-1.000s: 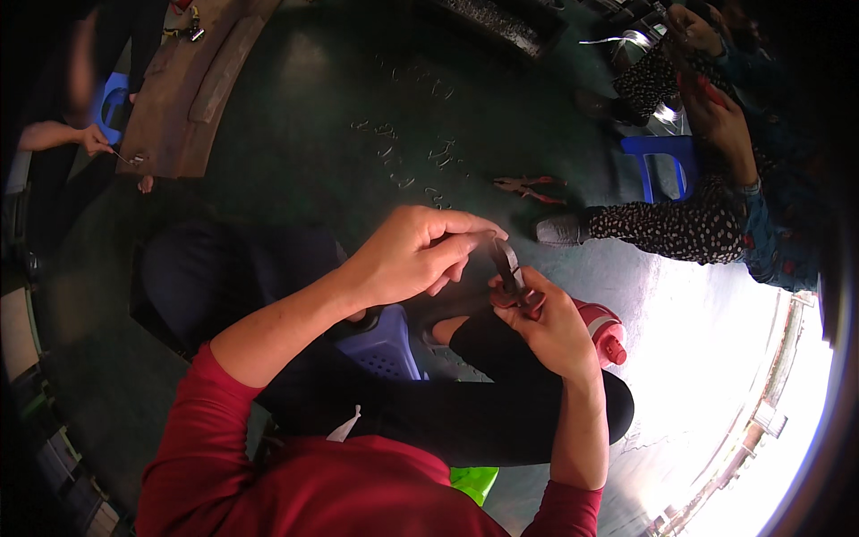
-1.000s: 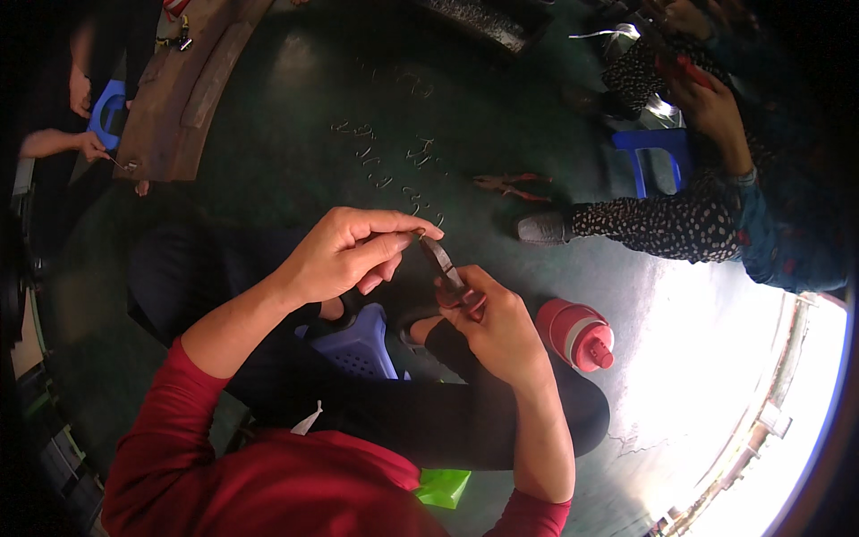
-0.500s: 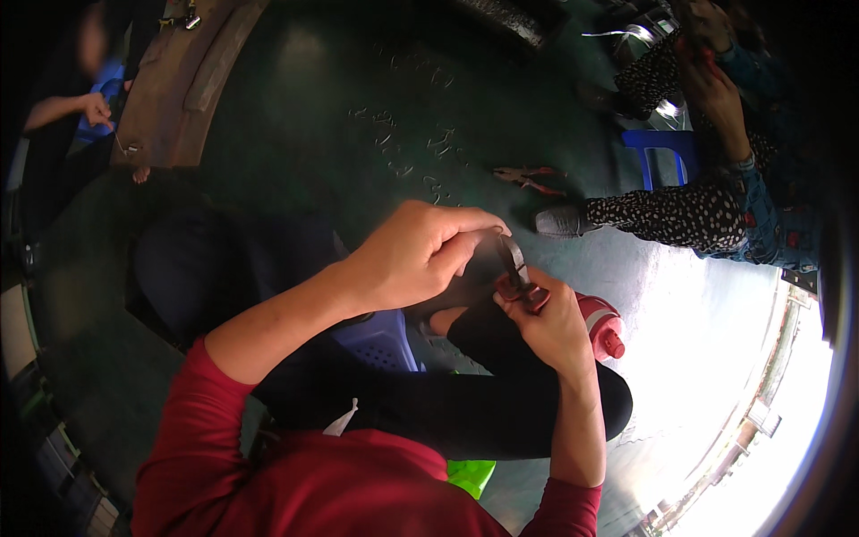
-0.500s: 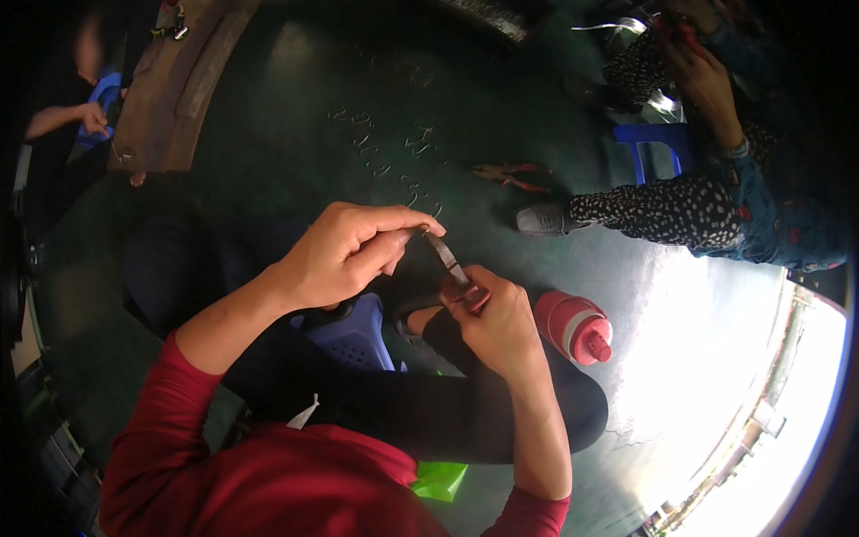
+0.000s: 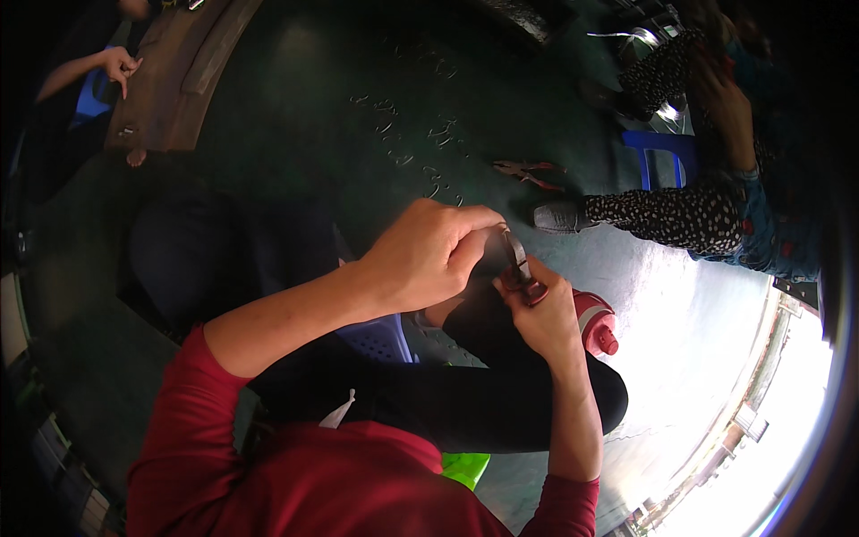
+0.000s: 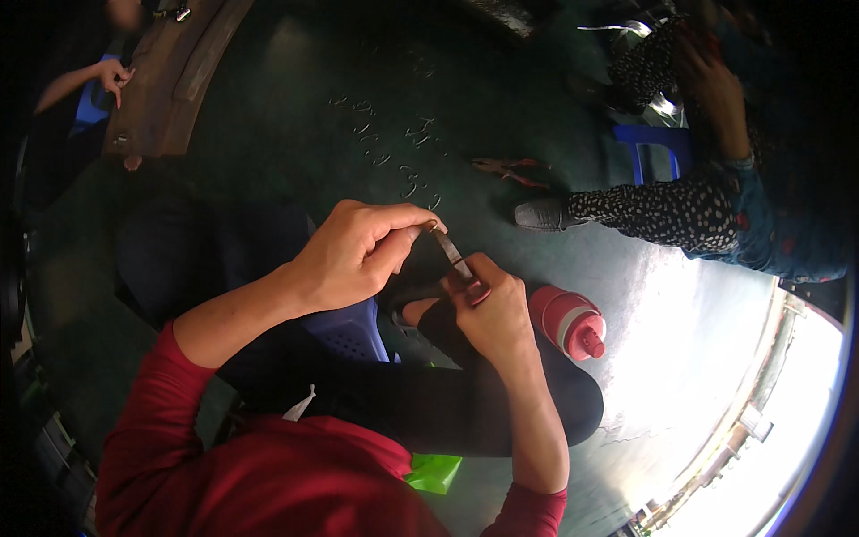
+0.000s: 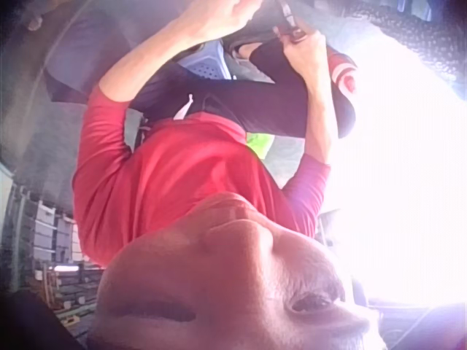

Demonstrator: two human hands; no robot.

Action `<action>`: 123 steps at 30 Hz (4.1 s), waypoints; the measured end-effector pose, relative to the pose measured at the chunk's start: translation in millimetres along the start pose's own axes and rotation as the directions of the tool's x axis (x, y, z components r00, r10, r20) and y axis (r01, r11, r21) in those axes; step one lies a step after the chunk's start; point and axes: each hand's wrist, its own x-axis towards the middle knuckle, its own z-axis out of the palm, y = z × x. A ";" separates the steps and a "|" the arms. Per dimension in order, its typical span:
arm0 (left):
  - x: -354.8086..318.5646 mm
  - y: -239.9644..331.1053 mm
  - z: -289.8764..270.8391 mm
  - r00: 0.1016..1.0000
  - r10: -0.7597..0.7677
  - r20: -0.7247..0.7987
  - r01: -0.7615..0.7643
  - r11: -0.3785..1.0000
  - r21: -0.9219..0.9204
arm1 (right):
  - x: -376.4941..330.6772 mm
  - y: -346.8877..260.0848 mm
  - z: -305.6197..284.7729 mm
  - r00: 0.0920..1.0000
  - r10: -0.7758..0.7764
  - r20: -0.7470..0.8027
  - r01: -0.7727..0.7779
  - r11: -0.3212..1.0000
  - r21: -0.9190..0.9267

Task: The person repeatedly picks up small metal wire pieces from the floor and bends them into hooks using pliers. The bent pieces are placed back on the floor in a growing pile. Other people are seated nearby performing similar tasks.

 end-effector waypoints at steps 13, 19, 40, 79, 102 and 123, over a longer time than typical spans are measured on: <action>5.2 3.5 0.2 0.998 -0.058 -0.033 0.057 0.998 -0.030 | 16.6 8.3 8.4 0.986 -0.070 -0.150 0.057 0.994 -0.091; 7.4 1.1 1.2 0.994 -0.104 -0.027 0.103 0.993 -0.059 | 19.6 6.8 10.8 0.965 -0.126 -0.232 0.082 0.978 -0.191; 25.7 -6.6 -14.1 0.985 -0.175 -0.012 0.128 0.762 -0.634 | 11.4 -17.9 -5.8 0.692 -0.193 0.696 -0.539 0.504 0.675; 17.1 8.3 -22.8 0.992 -0.128 0.021 0.130 0.978 -0.165 | 22.7 -15.8 9.6 0.983 -0.072 -0.170 0.072 0.997 -0.005; 54.7 -101.0 -28.1 0.825 -0.560 -0.070 0.549 0.825 -0.131 | 20.5 -3.1 -10.3 0.997 0.079 -0.014 -0.076 0.872 -0.483; 211.0 -306.9 15.9 0.996 -0.079 -0.051 0.094 0.864 0.494 | 5.4 9.8 -2.2 0.975 0.165 0.151 -0.012 0.714 -0.700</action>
